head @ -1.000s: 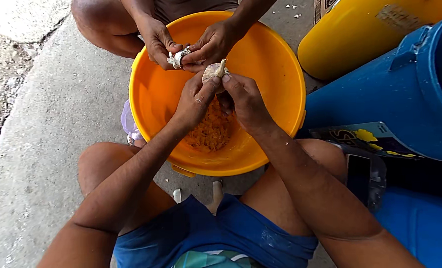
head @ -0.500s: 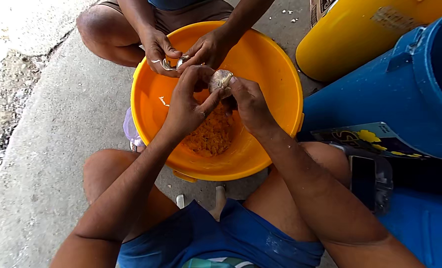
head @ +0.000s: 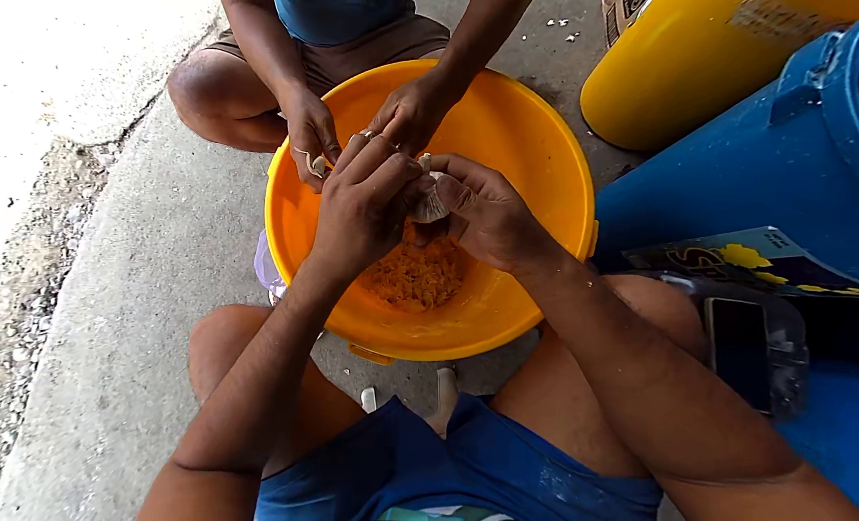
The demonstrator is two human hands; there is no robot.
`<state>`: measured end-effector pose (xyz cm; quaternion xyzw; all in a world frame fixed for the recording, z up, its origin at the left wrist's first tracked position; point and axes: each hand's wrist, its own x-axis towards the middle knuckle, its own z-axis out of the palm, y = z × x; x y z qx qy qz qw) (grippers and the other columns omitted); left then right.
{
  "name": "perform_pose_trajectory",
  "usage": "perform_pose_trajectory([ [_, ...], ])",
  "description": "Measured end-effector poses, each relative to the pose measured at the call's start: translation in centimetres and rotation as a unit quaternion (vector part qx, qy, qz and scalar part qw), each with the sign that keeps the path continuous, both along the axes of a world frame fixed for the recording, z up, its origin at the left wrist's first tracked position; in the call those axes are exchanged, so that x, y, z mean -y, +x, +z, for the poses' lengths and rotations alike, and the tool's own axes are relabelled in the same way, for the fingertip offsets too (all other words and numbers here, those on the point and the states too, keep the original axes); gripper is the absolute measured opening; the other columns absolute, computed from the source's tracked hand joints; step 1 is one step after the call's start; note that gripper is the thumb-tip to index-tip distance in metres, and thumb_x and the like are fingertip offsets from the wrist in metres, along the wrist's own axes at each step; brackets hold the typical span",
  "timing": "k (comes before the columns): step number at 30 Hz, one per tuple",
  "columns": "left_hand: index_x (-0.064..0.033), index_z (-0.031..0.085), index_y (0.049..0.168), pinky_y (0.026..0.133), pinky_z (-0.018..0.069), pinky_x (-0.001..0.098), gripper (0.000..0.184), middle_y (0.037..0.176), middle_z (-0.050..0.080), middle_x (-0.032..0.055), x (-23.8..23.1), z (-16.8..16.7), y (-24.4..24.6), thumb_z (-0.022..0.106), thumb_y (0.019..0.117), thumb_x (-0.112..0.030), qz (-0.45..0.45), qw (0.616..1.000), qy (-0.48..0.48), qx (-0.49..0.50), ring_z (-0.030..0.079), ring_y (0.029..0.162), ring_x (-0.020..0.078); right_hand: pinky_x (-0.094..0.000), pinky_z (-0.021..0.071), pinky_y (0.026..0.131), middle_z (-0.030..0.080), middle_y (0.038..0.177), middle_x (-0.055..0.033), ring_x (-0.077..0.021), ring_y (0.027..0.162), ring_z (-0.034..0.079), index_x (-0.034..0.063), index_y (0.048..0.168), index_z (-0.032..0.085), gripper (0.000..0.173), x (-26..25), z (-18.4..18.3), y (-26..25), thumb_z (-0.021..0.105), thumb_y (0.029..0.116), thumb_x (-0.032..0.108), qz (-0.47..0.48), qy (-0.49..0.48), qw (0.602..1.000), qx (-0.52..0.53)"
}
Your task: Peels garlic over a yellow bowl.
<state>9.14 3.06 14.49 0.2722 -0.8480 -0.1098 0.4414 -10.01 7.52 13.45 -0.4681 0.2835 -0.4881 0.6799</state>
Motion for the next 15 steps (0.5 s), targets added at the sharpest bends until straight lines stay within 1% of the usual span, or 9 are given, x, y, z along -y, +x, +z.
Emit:
perform_pose_trajectory([
  [2,-0.0027,0.073,0.097,0.083,0.0451,0.0363,0.017,0.089,0.064,0.0113,0.3,0.0,-0.1,0.06,0.1013,-0.013,-0.002,0.999,-0.032,0.033,0.058,0.091,0.0238,-0.0376,0.0642,0.067,0.065,0.107,-0.0163,-0.0224,0.078,0.071,0.0018,0.135,0.051,0.032,-0.2,-0.2,-0.3,0.042,0.1102,0.02,0.004,-0.001,1.0,-0.007],
  [4,-0.0018,0.068,0.098,0.088,0.0471,0.0373,0.016,0.095,0.063,0.0127,0.3,-0.1,-0.5,0.056,0.1022,-0.012,-0.013,0.999,-0.019,0.05,0.058,0.096,0.0255,-0.0375,0.0641,0.067,0.065,0.108,-0.0164,-0.0225,0.079,0.071,0.0011,0.135,0.052,0.033,-0.3,-0.3,-0.7,0.045,0.1096,0.022,-0.003,-0.005,1.0,-0.014],
  [6,-0.0012,0.068,0.097,0.089,0.0482,0.0387,0.017,0.094,0.062,0.0129,-0.1,0.2,-0.6,0.055,0.1019,-0.011,-0.035,0.996,-0.019,0.075,0.059,0.097,0.027,-0.0372,0.0639,0.071,0.065,0.109,-0.0156,-0.0213,0.082,0.071,0.0023,0.135,0.054,0.034,-0.4,-0.3,-1.1,0.044,0.1096,0.022,-0.029,0.005,1.0,-0.01],
  [8,-0.0038,0.069,0.096,0.085,0.0499,0.0387,0.018,0.09,0.063,0.0094,-0.9,1.1,-0.3,0.056,0.1021,-0.014,-0.075,0.989,-0.013,0.129,0.06,0.093,0.0251,-0.0343,0.0619,0.075,0.065,0.115,-0.0141,-0.0182,0.086,0.069,0.0054,0.139,0.053,0.036,-0.2,-0.1,-1.9,0.037,0.1112,0.021,-0.064,0.023,0.998,0.009],
  [9,-0.0065,0.071,0.097,0.082,0.0507,0.0375,0.017,0.09,0.064,0.0064,-1.5,1.4,0.0,0.058,0.1017,-0.016,-0.099,0.981,0.011,0.169,0.06,0.09,0.0223,-0.0334,0.0609,0.078,0.064,0.12,-0.0139,-0.0175,0.087,0.068,0.0069,0.142,0.051,0.037,0.1,-0.1,-2.4,0.034,0.1118,0.021,-0.076,0.024,0.997,0.022],
  [11,-0.013,0.072,0.095,0.077,0.0534,0.0347,0.014,0.089,0.064,-0.0006,-2.0,0.9,0.5,0.065,0.0983,-0.025,-0.123,0.959,0.077,0.244,0.062,0.086,0.0154,-0.0366,0.061,0.078,0.063,0.126,-0.0184,-0.0211,0.088,0.069,0.0035,0.145,0.046,0.04,0.8,-0.3,-3.2,0.031,0.1112,0.018,-0.077,0.01,0.995,0.064],
  [12,-0.0144,0.071,0.095,0.076,0.0554,0.034,0.013,0.089,0.065,-0.0021,-2.0,0.4,0.6,0.07,0.0947,-0.027,-0.117,0.954,0.102,0.256,0.064,0.084,0.0132,-0.0373,0.0609,0.078,0.063,0.125,-0.0191,-0.0218,0.088,0.069,0.0025,0.147,0.045,0.041,1.0,-0.3,-3.5,0.03,0.1108,0.017,-0.072,0.004,0.995,0.069],
  [13,-0.0143,0.07,0.098,0.075,0.0571,0.0334,0.012,0.091,0.066,-0.0021,-2.0,-0.1,0.7,0.073,0.0931,-0.025,-0.102,0.954,0.124,0.254,0.065,0.083,0.0121,-0.037,0.0612,0.077,0.063,0.121,-0.0185,-0.0213,0.086,0.068,0.0027,0.148,0.046,0.043,0.9,-0.4,-3.6,0.03,0.1105,0.016,-0.071,0.002,0.996,0.062],
  [15,-0.0122,0.069,0.1,0.073,0.0572,0.0306,0.006,0.094,0.066,-0.0004,-2.1,-0.3,0.9,0.069,0.0943,-0.014,-0.063,0.964,0.155,0.204,0.065,0.082,0.0109,-0.0342,0.0611,0.072,0.064,0.114,-0.0157,-0.0189,0.081,0.067,0.0065,0.149,0.048,0.043,0.2,-0.2,-3.4,0.029,0.1117,0.017,-0.075,0.007,0.997,0.021],
])
